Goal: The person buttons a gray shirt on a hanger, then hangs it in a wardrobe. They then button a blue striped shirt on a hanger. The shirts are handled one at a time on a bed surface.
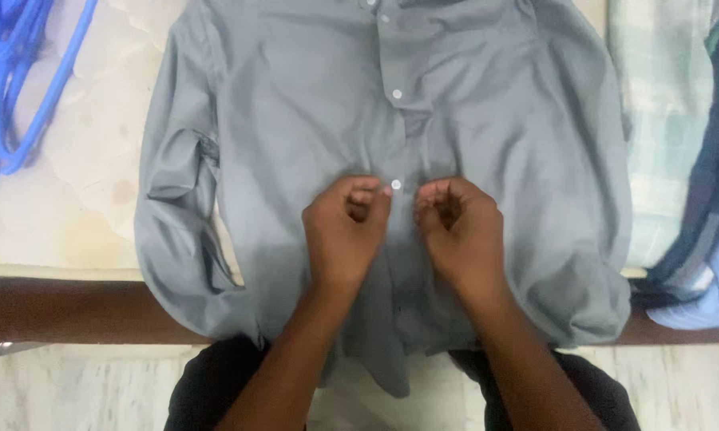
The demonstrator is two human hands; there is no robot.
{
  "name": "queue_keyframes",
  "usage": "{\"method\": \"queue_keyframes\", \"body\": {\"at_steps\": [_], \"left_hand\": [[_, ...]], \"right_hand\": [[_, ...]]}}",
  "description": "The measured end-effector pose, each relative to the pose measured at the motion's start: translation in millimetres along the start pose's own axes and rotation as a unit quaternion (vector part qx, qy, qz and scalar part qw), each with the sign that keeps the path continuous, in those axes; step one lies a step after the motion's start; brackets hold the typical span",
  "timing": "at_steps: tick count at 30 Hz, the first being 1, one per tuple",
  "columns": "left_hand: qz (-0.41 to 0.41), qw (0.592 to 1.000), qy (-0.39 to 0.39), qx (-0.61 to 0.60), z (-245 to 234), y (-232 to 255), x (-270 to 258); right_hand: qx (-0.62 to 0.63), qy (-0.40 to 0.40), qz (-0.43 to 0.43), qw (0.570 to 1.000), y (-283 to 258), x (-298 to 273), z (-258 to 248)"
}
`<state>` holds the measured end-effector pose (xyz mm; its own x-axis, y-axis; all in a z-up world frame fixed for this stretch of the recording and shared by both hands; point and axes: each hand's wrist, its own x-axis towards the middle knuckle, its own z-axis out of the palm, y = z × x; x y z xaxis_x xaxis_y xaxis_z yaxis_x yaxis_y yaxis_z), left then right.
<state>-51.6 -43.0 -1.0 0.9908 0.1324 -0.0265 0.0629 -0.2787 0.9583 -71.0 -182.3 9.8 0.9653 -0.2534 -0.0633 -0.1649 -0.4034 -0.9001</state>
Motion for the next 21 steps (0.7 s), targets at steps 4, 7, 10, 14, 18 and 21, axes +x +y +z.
{"method": "queue_keyframes", "body": {"at_steps": [4, 7, 10, 14, 18, 21], "left_hand": [[0.037, 0.998, 0.006, 0.044, 5.9, 5.2, 8.4], [-0.033, 0.992, -0.004, 0.125, 8.6, 10.0, 14.0], [0.031, 0.988, -0.005, 0.154, 8.9, 8.8, 16.5], [-0.035, 0.993, -0.041, 0.102, 3.8, 0.6, 23.8], [-0.041, 0.994, -0.049, 0.084, -14.3, -3.5, 32.5], [-0.12, 0.99, -0.067, 0.018, -28.3, -6.6, 44.9]], "right_hand": [[-0.055, -0.02, -0.006, 0.998, 2.9, 14.2, -6.4], [-0.057, -0.028, -0.019, 0.998, 3.8, 20.1, -4.6], [-0.083, -0.035, -0.04, 0.995, 2.9, 23.2, -2.6], [-0.09, -0.033, -0.019, 0.995, 4.0, 26.1, -1.3], [-0.088, -0.024, -0.004, 0.996, -0.5, 27.0, 3.0], [-0.093, -0.012, -0.014, 0.996, -6.6, 29.0, 7.2]]}}
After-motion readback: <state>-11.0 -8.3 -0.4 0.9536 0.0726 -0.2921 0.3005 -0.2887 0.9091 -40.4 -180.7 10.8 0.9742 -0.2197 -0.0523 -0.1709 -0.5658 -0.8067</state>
